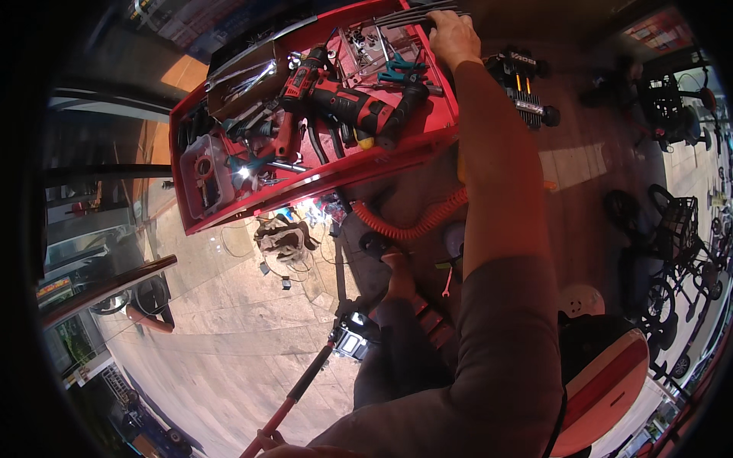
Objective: The person opens the seat compartment of a white electric scooter and uses a screwdriver to adjust and connect internal wiring and components. They repeatedly tighten screws and reposition wires within the battery compartment.
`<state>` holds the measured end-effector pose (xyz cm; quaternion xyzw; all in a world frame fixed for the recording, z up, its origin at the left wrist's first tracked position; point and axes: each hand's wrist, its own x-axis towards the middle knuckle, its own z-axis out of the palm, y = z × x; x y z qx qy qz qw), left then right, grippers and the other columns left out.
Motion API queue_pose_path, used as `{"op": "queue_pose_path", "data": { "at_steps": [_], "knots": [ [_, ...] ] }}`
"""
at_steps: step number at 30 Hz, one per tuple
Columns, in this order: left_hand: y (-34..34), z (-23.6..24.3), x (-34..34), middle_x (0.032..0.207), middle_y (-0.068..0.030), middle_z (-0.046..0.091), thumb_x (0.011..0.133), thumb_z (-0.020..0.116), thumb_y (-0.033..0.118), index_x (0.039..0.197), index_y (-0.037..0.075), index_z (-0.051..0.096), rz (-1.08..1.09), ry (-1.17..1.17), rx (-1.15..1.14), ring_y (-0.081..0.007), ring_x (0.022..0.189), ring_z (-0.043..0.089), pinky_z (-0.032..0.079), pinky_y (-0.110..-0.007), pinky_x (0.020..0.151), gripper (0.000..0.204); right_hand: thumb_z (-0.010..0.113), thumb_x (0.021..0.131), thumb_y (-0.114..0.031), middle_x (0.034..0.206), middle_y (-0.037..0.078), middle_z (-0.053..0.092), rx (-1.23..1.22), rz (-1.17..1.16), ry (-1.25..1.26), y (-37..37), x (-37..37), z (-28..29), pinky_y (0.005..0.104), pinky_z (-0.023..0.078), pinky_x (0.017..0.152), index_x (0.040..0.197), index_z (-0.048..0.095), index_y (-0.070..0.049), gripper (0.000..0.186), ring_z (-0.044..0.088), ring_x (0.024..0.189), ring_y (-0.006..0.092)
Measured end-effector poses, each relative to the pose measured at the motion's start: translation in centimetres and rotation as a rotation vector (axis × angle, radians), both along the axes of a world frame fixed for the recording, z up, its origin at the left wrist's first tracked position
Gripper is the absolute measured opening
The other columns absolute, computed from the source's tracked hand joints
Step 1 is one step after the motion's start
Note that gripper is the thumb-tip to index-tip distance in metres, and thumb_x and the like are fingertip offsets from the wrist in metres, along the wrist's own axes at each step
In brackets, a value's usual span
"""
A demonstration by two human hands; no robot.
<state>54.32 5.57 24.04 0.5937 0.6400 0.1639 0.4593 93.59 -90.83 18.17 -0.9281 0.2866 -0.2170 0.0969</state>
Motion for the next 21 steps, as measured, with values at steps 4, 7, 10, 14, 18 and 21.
{"op": "queue_pose_path", "data": {
  "at_steps": [4,7,10,14,18,21],
  "knots": [
    [-2.9,-0.1,2.1,0.099,-0.0073,0.058,0.092,0.059,0.029,0.114,0.006,0.056,0.070,0.212,0.010,-0.0199,0.088,0.057,0.050,-0.030,0.068,0.032,0.065,0.083,-0.022,0.121,0.004,0.059,-0.169,0.116,0.199,-2.8,2.2,0.0,0.0425,0.045,0.098,0.115,0.062,-0.016,0.033,0.051,0.117,0.0318],
    [-5.3,-1.0,4.5,0.101,-0.0076,0.058,0.091,0.060,0.030,0.115,0.006,0.055,0.035,0.250,0.000,-0.0203,0.090,0.057,0.050,-0.030,0.069,0.034,0.068,0.082,-0.024,0.109,0.006,0.059,-0.213,0.218,0.182,-3.2,2.6,0.6,0.0414,0.043,0.095,0.108,0.063,-0.014,0.028,0.052,0.115,0.0298],
    [-6.8,-1.6,7.0,0.102,-0.0079,0.057,0.090,0.061,0.031,0.117,0.006,0.054,-0.015,0.278,0.001,-0.0207,0.091,0.056,0.049,-0.031,0.071,0.037,0.064,0.084,-0.021,0.114,0.004,0.062,-0.178,0.242,0.260,-4.2,2.6,0.7,0.0418,0.044,0.092,0.108,0.065,-0.017,0.025,0.052,0.114,0.0283],
    [-8.4,-2.1,9.9,0.104,-0.0083,0.057,0.089,0.062,0.033,0.119,0.007,0.053,-0.087,0.303,0.000,-0.0213,0.093,0.056,0.048,-0.032,0.073,0.040,0.063,0.086,-0.019,0.099,0.011,0.069,0.011,0.320,0.250,-5.5,1.9,3.8,0.0470,0.047,0.086,0.107,0.063,-0.014,0.021,0.063,0.100,0.0334],
    [-9.8,-3.0,12.2,0.107,-0.0087,0.056,0.088,0.063,0.034,0.121,0.007,0.052,-0.167,0.326,-0.010,-0.0218,0.095,0.055,0.048,-0.033,0.075,0.044,0.063,0.088,-0.018,0.094,0.012,0.069,0.065,0.263,0.202,-6.2,0.4,10.7,0.0447,0.051,0.082,0.111,0.063,-0.015,0.023,0.065,0.095,0.0336],
    [-10.3,-3.3,13.1,0.108,-0.0090,0.056,0.088,0.064,0.035,0.123,0.007,0.051,-0.212,0.324,-0.009,-0.0222,0.096,0.055,0.047,-0.033,0.077,0.047,0.064,0.088,-0.018,0.093,0.011,0.069,0.050,0.232,0.205,-6.3,-0.7,15.4,0.0432,0.051,0.080,0.110,0.064,-0.015,0.022,0.066,0.093,0.0312]
  ]
}}
